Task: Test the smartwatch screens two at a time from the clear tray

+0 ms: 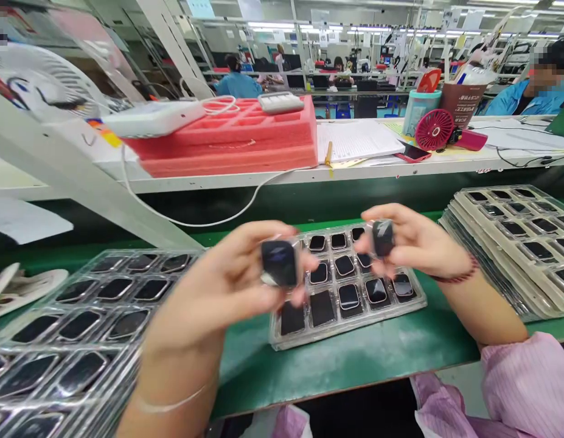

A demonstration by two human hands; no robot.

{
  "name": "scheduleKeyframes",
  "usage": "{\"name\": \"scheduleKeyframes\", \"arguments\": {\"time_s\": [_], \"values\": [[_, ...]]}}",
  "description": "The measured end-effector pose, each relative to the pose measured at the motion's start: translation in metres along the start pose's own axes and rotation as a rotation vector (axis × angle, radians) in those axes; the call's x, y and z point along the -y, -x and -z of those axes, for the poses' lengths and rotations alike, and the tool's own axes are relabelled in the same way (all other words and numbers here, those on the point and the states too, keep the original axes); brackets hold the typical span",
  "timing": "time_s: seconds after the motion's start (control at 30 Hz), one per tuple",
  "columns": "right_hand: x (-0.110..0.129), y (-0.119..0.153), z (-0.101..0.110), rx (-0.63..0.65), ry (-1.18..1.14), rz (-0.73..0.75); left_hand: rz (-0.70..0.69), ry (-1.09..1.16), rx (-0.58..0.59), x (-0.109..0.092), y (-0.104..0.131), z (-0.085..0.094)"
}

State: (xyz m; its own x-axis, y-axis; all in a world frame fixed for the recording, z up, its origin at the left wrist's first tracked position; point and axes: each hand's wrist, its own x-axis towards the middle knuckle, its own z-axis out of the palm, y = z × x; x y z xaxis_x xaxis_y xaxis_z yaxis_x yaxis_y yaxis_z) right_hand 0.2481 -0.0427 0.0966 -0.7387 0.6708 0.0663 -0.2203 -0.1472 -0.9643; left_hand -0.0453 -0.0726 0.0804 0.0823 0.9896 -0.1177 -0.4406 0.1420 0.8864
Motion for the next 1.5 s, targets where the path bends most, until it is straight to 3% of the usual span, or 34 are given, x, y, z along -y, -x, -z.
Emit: {"name": "scheduleKeyframes", "arguments": {"time_s": [0.07, 0.13, 0.27, 0.43, 0.83, 0.97, 1.17, 1.33, 1.5], "values": [[-0.015, -0.027, 0.007, -0.062, 0.103, 0.095, -0.011, -0.185, 0.135, -0.004, -0.004, -0.013], [-0.029, -0.048, 0.015, -0.125, 0.201, 0.069, -0.044, -0.391, 0.245, -0.001, -0.015, -0.021], [-0.045, -0.061, 0.024, -0.205, 0.348, 0.046, -0.126, -0.55, 0.254, 0.014, -0.035, -0.025], [-0.047, -0.057, 0.021, -0.196, 0.35, 0.056, -0.124, -0.495, 0.197, 0.02, -0.037, -0.025], [-0.048, -0.054, 0.017, -0.15, 0.378, 0.085, -0.193, -0.48, 0.196, 0.023, -0.036, -0.025], [-0.05, -0.053, 0.017, -0.19, 0.373, 0.103, -0.138, -0.419, 0.169, 0.022, -0.036, -0.024], [-0.04, -0.048, 0.02, -0.198, 0.14, 0.075, 0.015, -0.21, 0.234, 0.018, -0.037, -0.017], [-0.038, -0.047, 0.024, -0.12, -0.009, 0.071, -0.013, -0.216, 0.29, 0.021, -0.039, -0.014], [-0.045, -0.052, 0.025, -0.084, -0.009, 0.064, -0.036, -0.295, 0.319, 0.021, -0.039, -0.014]]}}
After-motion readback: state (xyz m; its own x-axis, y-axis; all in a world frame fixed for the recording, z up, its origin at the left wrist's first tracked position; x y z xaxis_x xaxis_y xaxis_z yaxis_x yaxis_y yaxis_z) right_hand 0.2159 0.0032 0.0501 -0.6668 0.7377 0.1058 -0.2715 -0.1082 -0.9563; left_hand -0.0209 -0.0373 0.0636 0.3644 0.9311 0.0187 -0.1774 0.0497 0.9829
